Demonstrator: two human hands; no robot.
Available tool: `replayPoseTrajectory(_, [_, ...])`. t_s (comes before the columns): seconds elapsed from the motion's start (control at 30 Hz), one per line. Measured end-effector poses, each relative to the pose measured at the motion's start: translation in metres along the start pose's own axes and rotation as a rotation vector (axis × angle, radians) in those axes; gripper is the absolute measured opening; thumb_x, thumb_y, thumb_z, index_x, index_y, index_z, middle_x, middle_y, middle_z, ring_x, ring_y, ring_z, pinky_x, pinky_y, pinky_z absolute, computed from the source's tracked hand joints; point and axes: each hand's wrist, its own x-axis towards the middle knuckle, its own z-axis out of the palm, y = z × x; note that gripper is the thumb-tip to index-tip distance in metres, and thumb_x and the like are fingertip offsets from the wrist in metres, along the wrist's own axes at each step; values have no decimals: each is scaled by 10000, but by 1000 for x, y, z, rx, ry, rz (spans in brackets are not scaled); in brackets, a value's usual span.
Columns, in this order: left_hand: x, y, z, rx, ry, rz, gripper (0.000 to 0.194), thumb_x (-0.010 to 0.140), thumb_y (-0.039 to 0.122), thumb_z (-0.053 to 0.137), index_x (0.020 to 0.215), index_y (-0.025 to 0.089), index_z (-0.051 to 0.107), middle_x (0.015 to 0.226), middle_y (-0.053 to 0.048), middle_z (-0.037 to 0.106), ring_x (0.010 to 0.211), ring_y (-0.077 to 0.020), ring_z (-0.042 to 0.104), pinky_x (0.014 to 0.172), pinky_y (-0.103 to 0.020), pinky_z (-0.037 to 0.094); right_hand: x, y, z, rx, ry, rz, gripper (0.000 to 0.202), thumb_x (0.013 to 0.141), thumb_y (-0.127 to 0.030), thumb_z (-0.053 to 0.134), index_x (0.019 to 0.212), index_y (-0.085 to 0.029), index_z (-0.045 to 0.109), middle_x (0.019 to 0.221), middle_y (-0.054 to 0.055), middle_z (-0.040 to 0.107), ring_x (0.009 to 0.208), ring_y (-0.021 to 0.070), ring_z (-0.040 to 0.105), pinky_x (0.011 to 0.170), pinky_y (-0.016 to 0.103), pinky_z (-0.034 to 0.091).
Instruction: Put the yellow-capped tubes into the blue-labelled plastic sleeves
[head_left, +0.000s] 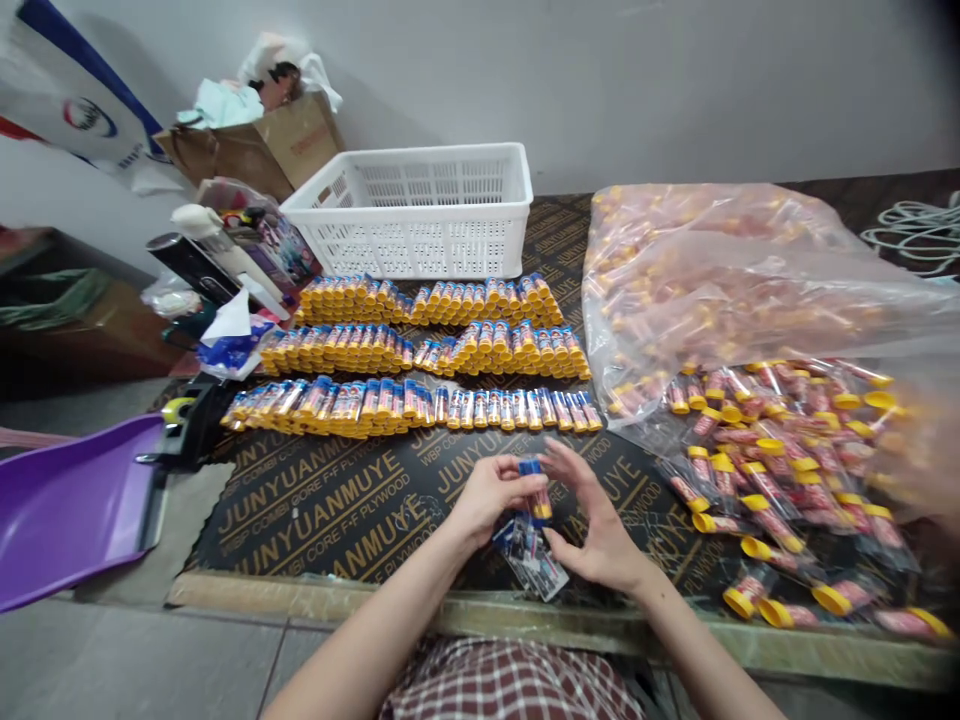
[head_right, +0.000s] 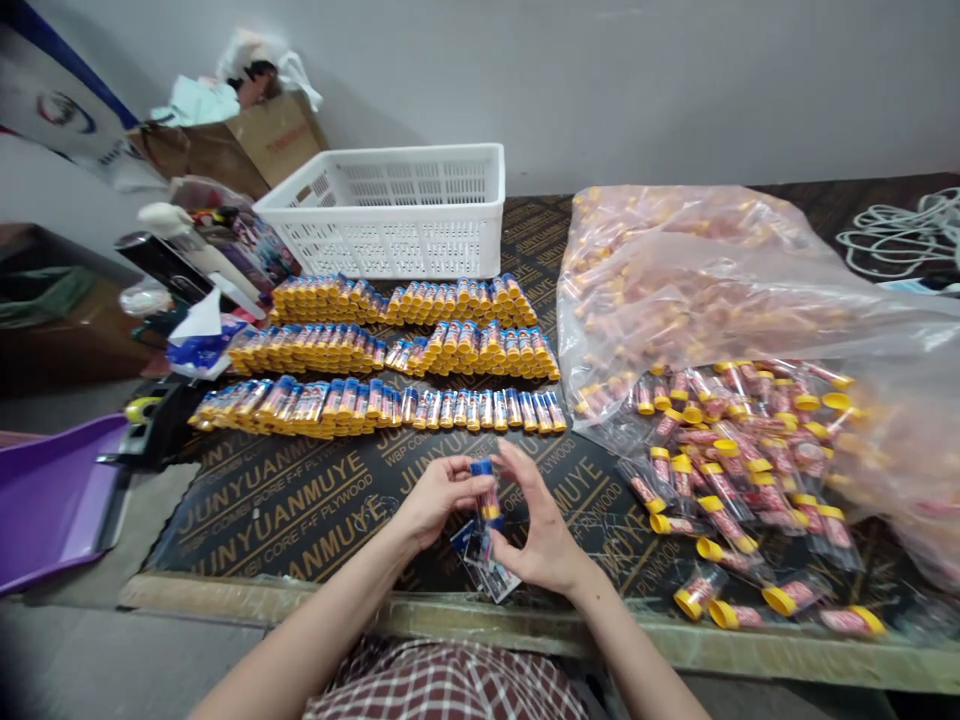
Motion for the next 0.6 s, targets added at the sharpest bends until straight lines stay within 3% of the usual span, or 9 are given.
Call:
replayPoseTrajectory(0.1, [20,31,-25,376,98,180,204,693,315,697,719,122,637,648,-68,666,606,-169,623,654,-293,481,1,4,-9,-38,88,15,863,744,-171,596,1462,-281,129,1505,94,231,1308,274,390,1092,485,329])
replayPoseTrajectory(0.2, [42,67,-55,980,461,311,276,694,263,686,928,127,633,755,-101,689,728,-223,642,707,-317,464,-2,10,-20,-80,183,63,789,782,-201,583,1453,-291,177,1461,91,324,1264,263,442,1064,475,364])
replayPoseTrajectory(0.27, [54,83,-69,1360,600,275,418,699,275,687,1077,131,580,898,-142,693,856,-262,645,753,-325,450,-4,13,-27,-121,204,96,730,797,-214,580,1436,-295,236,1428,86,374,1235,256,467,1043,464,388])
replayPoseTrajectory(0.37, [68,93,-80,1660,596,139,429,713,332,685,1082,143,574,1020,-174,674,953,-283,635,771,-309,444,-8,16,-35,-183,207,120,613,811,-230,572,1380,-301,355,1417,74,385,1243,256,454,1006,447,424])
replayPoseTrajectory(0.5, [76,94,-82,1725,543,90,341,722,378,680,964,142,630,998,-185,681,947,-299,639,767,-316,454,-14,15,-46,-292,210,138,476,825,-242,553,1292,-280,470,1419,64,379,1283,240,411,982,397,447])
replayPoseTrajectory(0.6, [73,96,-78,1748,504,105,366,764,407,635,980,111,636,967,-212,682,923,-330,636,759,-357,458,-19,21,-62,-526,256,153,400,830,-263,542,1229,-241,525,1360,71,447,1216,208,477,975,354,445])
